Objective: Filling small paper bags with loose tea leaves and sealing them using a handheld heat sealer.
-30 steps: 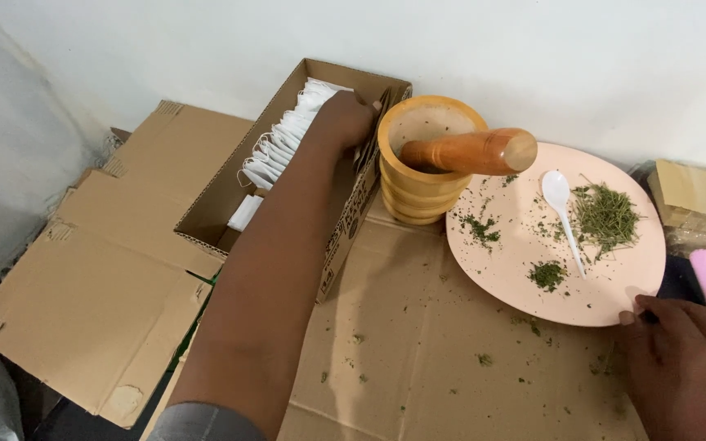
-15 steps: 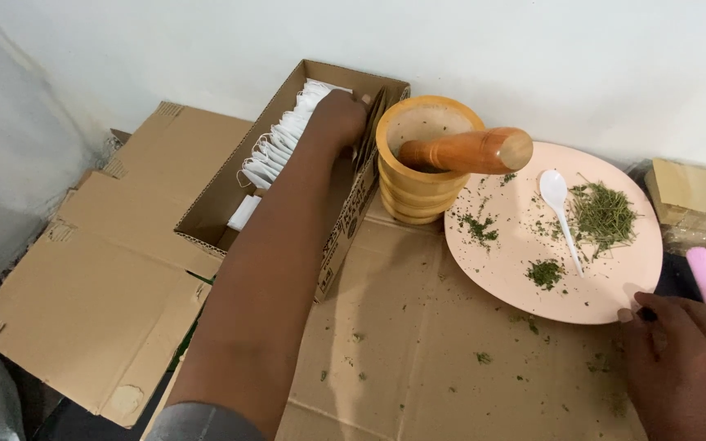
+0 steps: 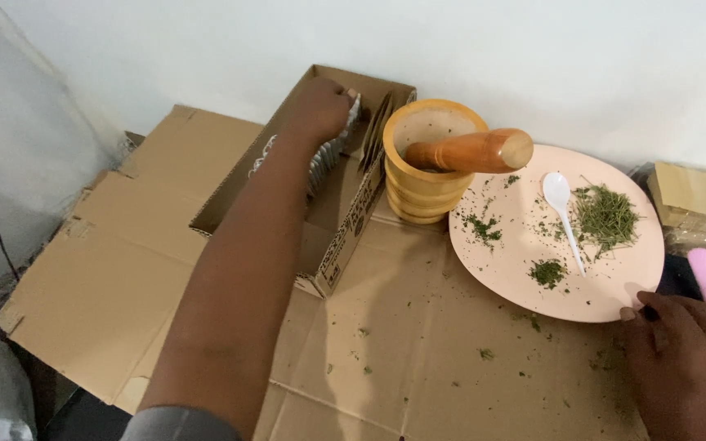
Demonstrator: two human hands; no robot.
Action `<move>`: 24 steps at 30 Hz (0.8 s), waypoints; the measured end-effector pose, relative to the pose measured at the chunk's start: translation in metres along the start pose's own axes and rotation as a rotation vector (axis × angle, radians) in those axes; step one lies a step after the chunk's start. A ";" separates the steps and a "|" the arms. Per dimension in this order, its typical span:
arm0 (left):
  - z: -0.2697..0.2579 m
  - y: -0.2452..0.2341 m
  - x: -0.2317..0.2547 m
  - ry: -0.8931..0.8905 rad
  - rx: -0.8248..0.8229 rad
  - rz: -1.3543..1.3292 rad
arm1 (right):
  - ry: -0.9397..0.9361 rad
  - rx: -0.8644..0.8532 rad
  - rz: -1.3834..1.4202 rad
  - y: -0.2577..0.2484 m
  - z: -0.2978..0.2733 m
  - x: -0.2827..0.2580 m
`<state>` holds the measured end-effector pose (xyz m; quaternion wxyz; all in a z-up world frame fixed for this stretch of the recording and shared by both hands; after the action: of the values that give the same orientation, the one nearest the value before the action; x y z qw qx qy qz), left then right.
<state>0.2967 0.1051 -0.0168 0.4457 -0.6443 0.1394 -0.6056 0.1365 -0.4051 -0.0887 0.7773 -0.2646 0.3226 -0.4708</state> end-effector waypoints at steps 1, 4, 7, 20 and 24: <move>-0.004 -0.011 -0.001 0.003 0.005 0.003 | 0.000 0.005 0.004 -0.002 0.000 -0.001; -0.023 -0.047 -0.002 0.046 0.047 0.024 | 0.003 0.023 -0.051 -0.001 -0.003 0.004; -0.048 -0.081 -0.012 -0.044 0.075 0.040 | -0.026 -0.012 -0.122 0.017 -0.010 0.023; -0.110 -0.104 -0.064 -0.063 0.040 0.281 | -0.040 0.058 -0.012 0.023 -0.016 0.030; -0.105 -0.055 -0.096 -0.058 -0.180 0.621 | -0.006 0.063 0.062 0.032 -0.018 0.046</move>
<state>0.1605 0.1629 -0.0527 0.5543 -0.6247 0.3696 -0.4073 0.1574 -0.4355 -0.1350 0.8004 -0.2312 0.3135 -0.4557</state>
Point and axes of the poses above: each hand's wrist, its own z-axis towards the middle knuckle, its own y-axis out of the palm, x = y × z, the point moved 8 cm from there along z, towards the middle knuckle, and after that the axes turned 8 degrees about x, right-handed, at the moved point
